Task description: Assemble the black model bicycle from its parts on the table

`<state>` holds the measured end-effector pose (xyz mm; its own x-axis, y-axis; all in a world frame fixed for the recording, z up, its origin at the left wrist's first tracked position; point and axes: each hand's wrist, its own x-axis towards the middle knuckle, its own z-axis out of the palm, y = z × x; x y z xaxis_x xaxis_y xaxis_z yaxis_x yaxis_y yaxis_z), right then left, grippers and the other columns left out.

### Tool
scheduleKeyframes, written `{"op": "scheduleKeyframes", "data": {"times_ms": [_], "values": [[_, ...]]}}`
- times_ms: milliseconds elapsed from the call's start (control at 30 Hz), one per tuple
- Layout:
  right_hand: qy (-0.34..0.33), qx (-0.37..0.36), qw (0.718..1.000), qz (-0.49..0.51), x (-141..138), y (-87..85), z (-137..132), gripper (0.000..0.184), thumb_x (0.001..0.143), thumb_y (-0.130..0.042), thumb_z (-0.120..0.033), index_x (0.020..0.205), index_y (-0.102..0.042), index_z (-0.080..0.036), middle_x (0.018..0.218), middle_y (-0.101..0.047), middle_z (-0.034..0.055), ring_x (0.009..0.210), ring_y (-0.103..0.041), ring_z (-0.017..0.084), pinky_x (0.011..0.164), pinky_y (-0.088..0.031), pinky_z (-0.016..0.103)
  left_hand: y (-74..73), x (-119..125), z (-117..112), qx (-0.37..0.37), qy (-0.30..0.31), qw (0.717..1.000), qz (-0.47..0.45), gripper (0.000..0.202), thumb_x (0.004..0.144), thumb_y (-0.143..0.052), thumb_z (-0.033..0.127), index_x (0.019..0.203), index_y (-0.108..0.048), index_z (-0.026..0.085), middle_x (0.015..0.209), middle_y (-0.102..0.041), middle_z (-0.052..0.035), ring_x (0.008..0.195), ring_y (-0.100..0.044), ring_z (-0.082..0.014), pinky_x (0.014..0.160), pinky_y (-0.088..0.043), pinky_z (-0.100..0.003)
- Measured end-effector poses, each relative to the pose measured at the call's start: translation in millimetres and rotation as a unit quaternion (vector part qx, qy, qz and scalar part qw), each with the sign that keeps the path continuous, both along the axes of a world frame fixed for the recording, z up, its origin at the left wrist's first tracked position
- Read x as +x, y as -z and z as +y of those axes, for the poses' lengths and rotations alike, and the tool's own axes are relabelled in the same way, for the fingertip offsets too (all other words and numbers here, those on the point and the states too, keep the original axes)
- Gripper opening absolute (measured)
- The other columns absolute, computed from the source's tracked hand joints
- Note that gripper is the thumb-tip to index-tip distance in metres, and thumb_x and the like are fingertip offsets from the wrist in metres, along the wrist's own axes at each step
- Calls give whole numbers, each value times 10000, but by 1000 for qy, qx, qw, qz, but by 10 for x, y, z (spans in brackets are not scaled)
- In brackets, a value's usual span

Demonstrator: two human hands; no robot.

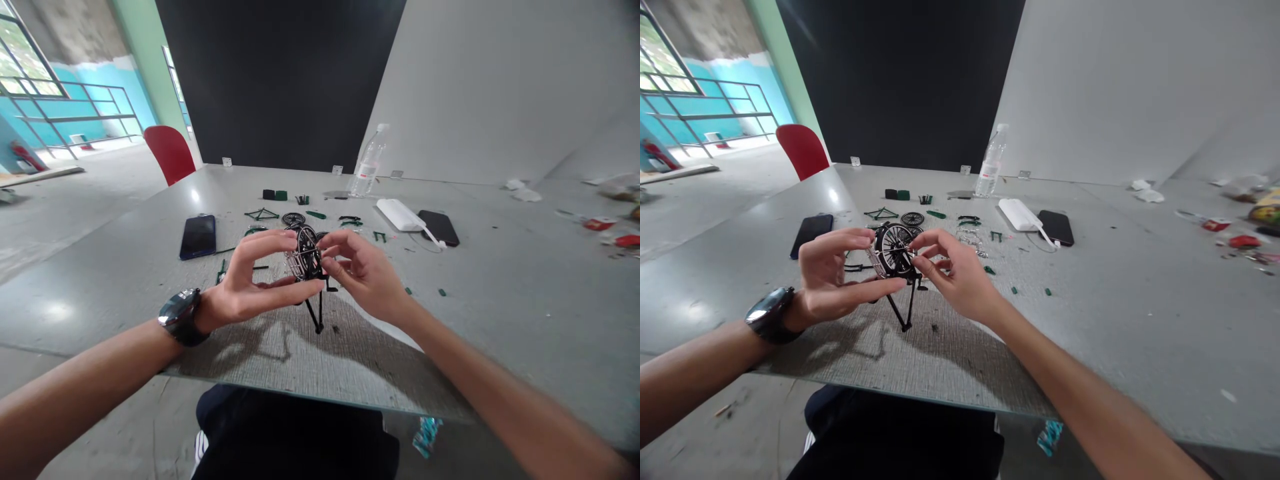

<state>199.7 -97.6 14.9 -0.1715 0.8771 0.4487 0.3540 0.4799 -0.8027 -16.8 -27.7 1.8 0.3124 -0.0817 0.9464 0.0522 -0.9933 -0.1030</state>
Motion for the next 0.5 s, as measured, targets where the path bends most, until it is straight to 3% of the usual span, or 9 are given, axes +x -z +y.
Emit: {"op": "scheduleKeyframes", "data": {"times_ms": [100,200,500], "values": [[2,-4,1000,-6,-9,-7,-2,244,956,-611,-414,1114,-586,-229,1090,-616,60,909,-626,155,715,-562,280,-14,18,-9,32,-33,999,-1,449,740,-865,228,1135,-679,330,1103,-553,-24,1043,-629,-218,848,-623,-375],[7,-2,1000,-11,-15,-10,-3,236,958,-608,-412,1106,-584,-229,1088,-619,54,892,-628,145,715,-557,272,-25,16,-19,74,-43,996,15,406,741,-861,226,1105,-693,293,1110,-544,-38,1061,-618,-225,842,-621,-365],[7,-4,1000,-12,-4,-4,3,254,956,-606,-427,1106,-579,-225,1076,-619,52,822,-616,130,685,-555,272,4,2,-36,31,-10,998,52,549,750,-848,157,1248,-653,282,1214,-523,-48,1191,-588,-240,971,-605,-391]]}}
